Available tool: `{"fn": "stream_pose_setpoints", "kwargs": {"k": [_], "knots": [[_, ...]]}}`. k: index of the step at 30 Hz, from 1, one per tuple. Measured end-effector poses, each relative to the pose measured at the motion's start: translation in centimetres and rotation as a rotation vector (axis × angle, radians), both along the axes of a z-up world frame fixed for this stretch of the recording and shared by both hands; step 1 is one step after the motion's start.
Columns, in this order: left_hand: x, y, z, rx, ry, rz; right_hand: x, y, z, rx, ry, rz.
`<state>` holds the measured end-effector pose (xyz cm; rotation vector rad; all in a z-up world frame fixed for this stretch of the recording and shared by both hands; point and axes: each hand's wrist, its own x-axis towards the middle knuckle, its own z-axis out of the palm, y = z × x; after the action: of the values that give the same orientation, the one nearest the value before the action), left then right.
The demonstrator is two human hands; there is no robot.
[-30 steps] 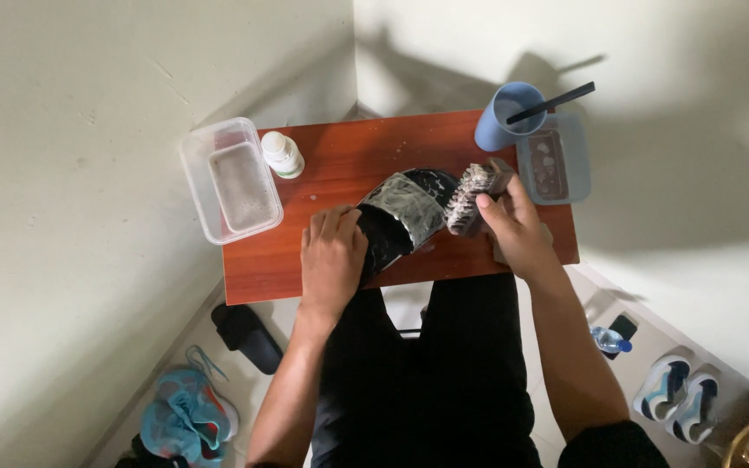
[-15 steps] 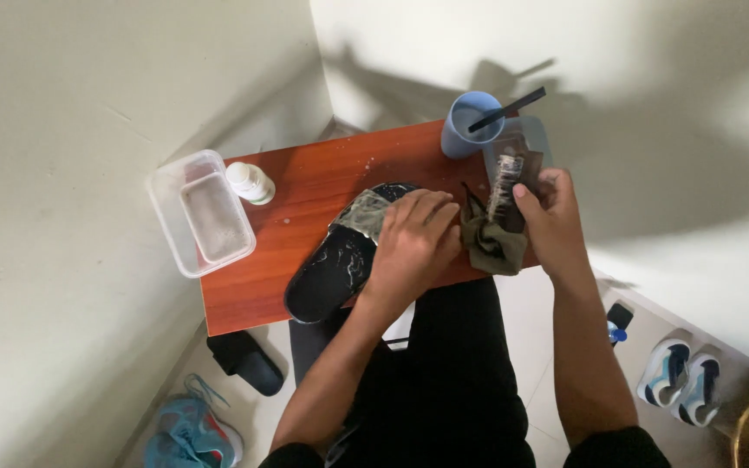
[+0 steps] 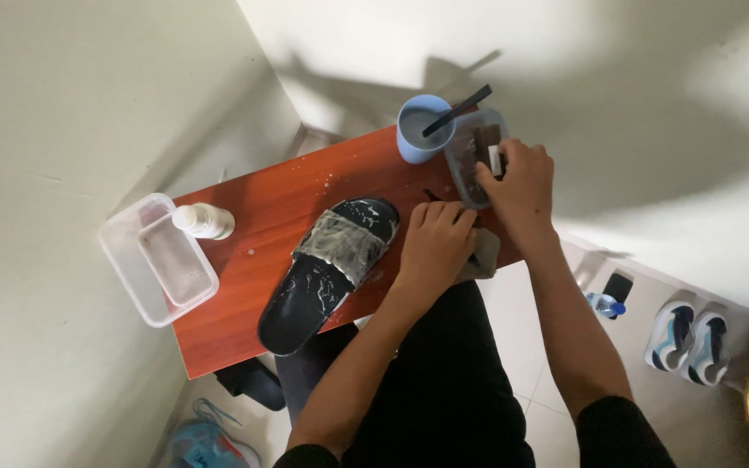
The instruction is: The person scrubs a black slipper with a soapy cloth on a wooden table, then wipes it dry with a towel. The slipper is turned over to clean different sides, and the cloth is refolded during the process.
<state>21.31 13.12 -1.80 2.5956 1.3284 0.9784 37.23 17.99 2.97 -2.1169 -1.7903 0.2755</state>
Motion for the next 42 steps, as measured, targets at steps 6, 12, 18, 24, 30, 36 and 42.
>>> {"fn": "stream_pose_setpoints", "kwargs": {"k": [6, 12, 18, 24, 30, 36, 42], "knots": [[0.4, -0.2, -2.6, -0.066, 0.175, 0.044, 0.4, 0.6, -3.0, 0.007, -0.162, 0.045], [0.6, -0.2, -3.6, -0.126, 0.161, 0.049, 0.3, -0.5, -2.6, 0.083, -0.132, 0.07], [-0.6, -0.5, 0.1, -0.232, -0.013, -0.054, -0.3, -3.6, 0.3, 0.1, 0.008, 0.054], [-4.0, -2.3, 8.1, -0.621, -0.369, -0.203, -0.1, -7.2, 3.4, -0.077, 0.471, 0.322], [-6.8, -4.9, 11.7, -0.623, -0.584, -0.292, -1.8, -8.4, 7.1, -0.225, 0.705, 0.699], [-10.0, -8.9, 14.2, -0.631, -0.779, -0.427, -3.0, -9.1, 7.1, -0.293, 0.809, 0.917], [-13.6, -13.0, 17.1, -0.525, -0.734, -0.422, -6.4, -10.8, 10.7, -0.444, 0.874, 1.169]]}}
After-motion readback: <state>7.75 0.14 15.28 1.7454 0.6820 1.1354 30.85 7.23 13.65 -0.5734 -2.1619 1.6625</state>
